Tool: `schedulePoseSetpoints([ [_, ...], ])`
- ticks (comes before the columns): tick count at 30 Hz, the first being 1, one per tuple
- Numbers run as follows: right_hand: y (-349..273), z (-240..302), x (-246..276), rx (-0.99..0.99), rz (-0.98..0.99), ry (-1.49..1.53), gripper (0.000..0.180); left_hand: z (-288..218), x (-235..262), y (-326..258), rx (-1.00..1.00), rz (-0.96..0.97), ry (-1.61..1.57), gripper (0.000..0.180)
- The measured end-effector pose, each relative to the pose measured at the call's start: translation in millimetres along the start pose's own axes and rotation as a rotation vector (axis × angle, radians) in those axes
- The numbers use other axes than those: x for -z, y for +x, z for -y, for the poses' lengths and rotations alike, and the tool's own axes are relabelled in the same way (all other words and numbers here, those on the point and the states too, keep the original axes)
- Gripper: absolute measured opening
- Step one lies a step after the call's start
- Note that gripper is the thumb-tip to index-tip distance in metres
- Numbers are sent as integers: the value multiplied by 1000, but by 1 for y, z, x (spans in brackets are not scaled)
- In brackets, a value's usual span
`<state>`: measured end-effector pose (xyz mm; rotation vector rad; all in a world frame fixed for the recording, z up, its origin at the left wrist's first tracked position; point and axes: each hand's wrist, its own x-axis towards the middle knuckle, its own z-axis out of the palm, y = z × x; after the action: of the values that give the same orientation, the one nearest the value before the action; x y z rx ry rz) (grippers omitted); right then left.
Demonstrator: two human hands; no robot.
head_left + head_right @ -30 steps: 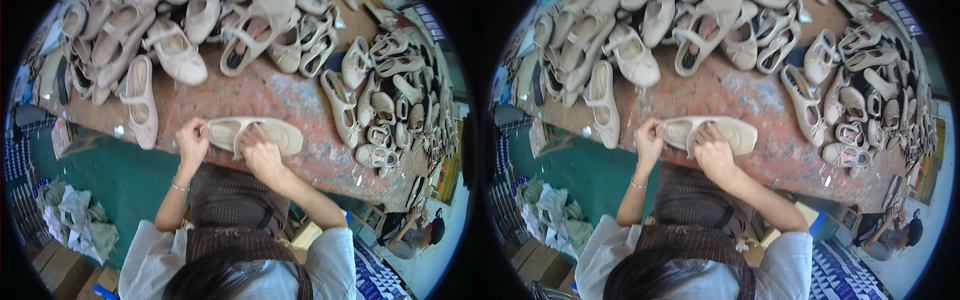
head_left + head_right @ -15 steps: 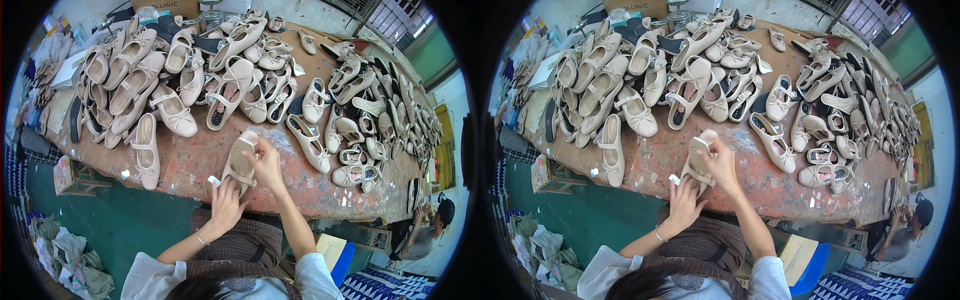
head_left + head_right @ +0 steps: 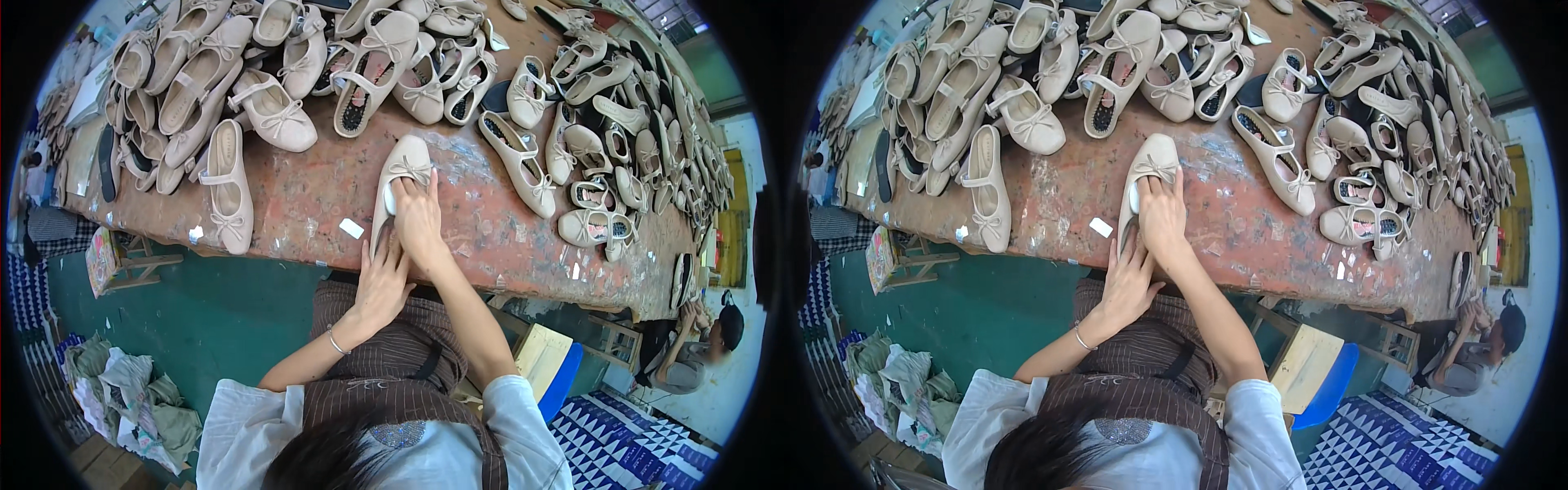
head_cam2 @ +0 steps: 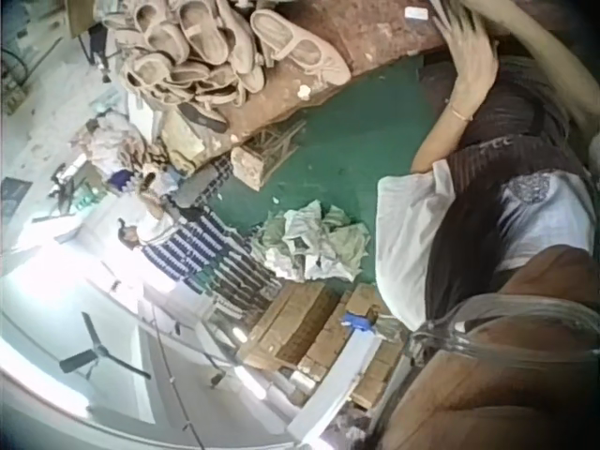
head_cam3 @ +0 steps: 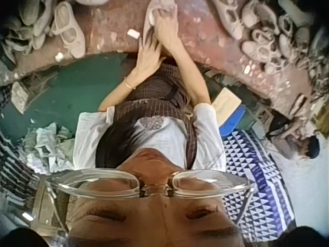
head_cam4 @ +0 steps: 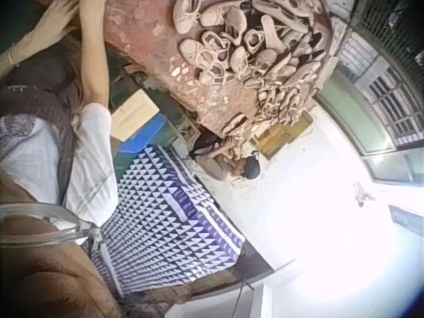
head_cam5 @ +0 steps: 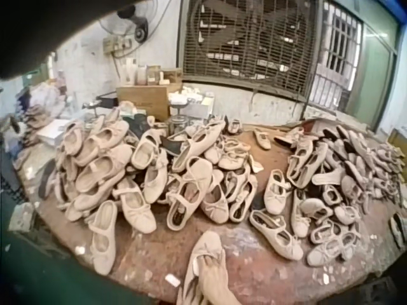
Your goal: The person inserts white insoles into shoes by hand, pressing and smoothing them into place. They periodically reach into a box for more insoles and set the finished shoes aside to continue the process.
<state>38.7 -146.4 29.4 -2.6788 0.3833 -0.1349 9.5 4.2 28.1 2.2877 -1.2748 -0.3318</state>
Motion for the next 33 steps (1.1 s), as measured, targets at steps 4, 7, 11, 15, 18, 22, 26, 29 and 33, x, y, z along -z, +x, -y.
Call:
schedulePoseSetpoints([
  [4,-31,14,-16,106,-326,-181,55,6,-16,-7,-2,-63,70,58],
  [7,-37,11,-28,27,-293,-154,56,-2,-12,-4,7,-88,59,55],
  [11,2,16,-4,-176,128,-62,55,4,-18,-7,27,15,96,54],
  [15,-53,29,-37,-91,-186,-291,53,5,-29,-12,42,-21,68,53],
  [18,-12,28,-4,-191,17,-178,53,2,-21,-11,29,45,193,48],
  [22,-19,24,-26,-49,-373,-461,44,6,-20,-8,3,-33,108,44],
  [26,13,1,-3,-194,83,-292,37,2,-16,7,30,-14,115,49],
  [29,0,1,-18,-79,-146,-437,43,4,-22,6,-24,-57,95,41],
  [33,-2,11,-45,-131,-134,-407,46,10,-20,-6,21,-5,135,51],
])
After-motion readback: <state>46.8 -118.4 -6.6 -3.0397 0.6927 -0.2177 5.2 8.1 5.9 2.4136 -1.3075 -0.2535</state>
